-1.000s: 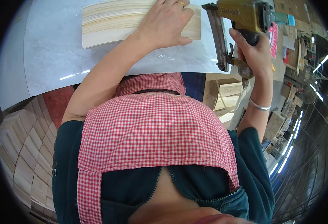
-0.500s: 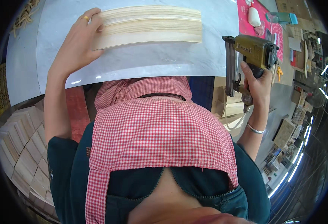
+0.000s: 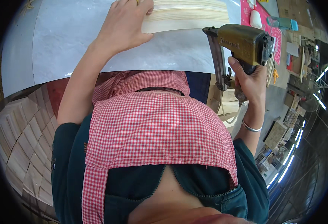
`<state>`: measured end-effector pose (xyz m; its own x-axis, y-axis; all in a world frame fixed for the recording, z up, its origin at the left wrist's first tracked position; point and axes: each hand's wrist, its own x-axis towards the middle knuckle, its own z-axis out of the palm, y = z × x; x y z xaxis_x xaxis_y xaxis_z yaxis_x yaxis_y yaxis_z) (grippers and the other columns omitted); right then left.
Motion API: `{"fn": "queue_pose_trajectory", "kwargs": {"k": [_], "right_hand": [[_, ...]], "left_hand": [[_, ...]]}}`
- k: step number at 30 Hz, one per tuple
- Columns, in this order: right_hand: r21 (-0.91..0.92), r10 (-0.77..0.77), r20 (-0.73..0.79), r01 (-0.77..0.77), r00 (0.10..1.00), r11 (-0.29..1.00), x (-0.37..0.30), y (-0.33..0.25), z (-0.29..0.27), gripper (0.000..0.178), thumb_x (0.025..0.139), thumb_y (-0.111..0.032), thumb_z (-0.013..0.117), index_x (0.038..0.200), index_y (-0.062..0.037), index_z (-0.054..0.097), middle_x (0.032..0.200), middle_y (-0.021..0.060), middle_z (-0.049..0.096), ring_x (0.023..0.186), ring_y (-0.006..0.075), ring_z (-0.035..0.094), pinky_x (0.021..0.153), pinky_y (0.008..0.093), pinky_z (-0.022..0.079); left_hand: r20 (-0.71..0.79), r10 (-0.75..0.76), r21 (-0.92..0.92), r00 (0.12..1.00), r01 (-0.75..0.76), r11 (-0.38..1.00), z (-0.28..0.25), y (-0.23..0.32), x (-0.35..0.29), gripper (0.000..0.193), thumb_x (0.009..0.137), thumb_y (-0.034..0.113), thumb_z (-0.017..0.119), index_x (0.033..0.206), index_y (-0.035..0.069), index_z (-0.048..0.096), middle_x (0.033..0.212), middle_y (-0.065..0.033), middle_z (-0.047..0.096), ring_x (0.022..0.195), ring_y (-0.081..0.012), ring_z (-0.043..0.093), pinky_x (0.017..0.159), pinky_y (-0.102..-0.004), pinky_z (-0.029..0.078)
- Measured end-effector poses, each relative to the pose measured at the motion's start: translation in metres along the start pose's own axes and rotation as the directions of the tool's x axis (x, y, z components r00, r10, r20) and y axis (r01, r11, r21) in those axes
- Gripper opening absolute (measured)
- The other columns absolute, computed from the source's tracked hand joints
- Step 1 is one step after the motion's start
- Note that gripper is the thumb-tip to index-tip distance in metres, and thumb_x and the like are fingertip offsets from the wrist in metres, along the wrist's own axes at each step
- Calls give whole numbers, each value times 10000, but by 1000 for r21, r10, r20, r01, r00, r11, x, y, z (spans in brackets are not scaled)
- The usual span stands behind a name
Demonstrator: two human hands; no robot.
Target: Assembling small wooden boxes by gluing and stapling wooden slats and blocks together.
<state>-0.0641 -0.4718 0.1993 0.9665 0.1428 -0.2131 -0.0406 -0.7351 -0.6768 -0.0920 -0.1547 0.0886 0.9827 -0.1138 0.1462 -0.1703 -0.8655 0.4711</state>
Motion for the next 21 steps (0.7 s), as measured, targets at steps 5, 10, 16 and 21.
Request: {"fn": "queue_pose_trajectory", "kwargs": {"k": [5, 10, 16, 21], "right_hand": [[-40, -34, 43, 36, 999, 999, 3, -8, 1, 215, 858, -160, 815, 879, 28, 714, 531, -2, 563, 427, 76, 437, 402, 245, 325], [-69, -16, 74, 21, 997, 997, 6, -9, 2, 218, 864, -157, 807, 911, 37, 718, 532, 2, 568, 423, 75, 431, 401, 245, 326], [-144, 55, 89, -42, 994, 989, 7, -22, 9, 216, 869, -162, 804, 911, 33, 722, 556, 15, 595, 442, 79, 450, 415, 247, 345], [-280, -3, 94, 29, 996, 960, 9, -33, 18, 224, 855, -146, 820, 961, 25, 723, 658, 43, 671, 494, 96, 527, 447, 243, 396]], "left_hand": [[2, 8, -94, 1000, -8, 996, -2, -1, 3, 448, 710, 244, 816, 1024, 68, 550, 1303, -207, 501, 1232, -387, 471, 1066, -472, 388], [-10, 16, -95, 1000, -17, 995, 1, -1, 3, 459, 701, 242, 814, 1035, 77, 547, 1307, -194, 497, 1218, -381, 474, 1054, -460, 392], [-27, 2, -173, 1000, -7, 985, 4, -7, -3, 499, 678, 245, 826, 1050, 72, 542, 1339, -201, 487, 1241, -384, 466, 1071, -461, 384], [109, -20, -322, 994, 54, 945, 13, -26, -7, 550, 677, 235, 836, 1106, 62, 540, 1395, -220, 445, 1281, -395, 446, 1087, -474, 385]]}}
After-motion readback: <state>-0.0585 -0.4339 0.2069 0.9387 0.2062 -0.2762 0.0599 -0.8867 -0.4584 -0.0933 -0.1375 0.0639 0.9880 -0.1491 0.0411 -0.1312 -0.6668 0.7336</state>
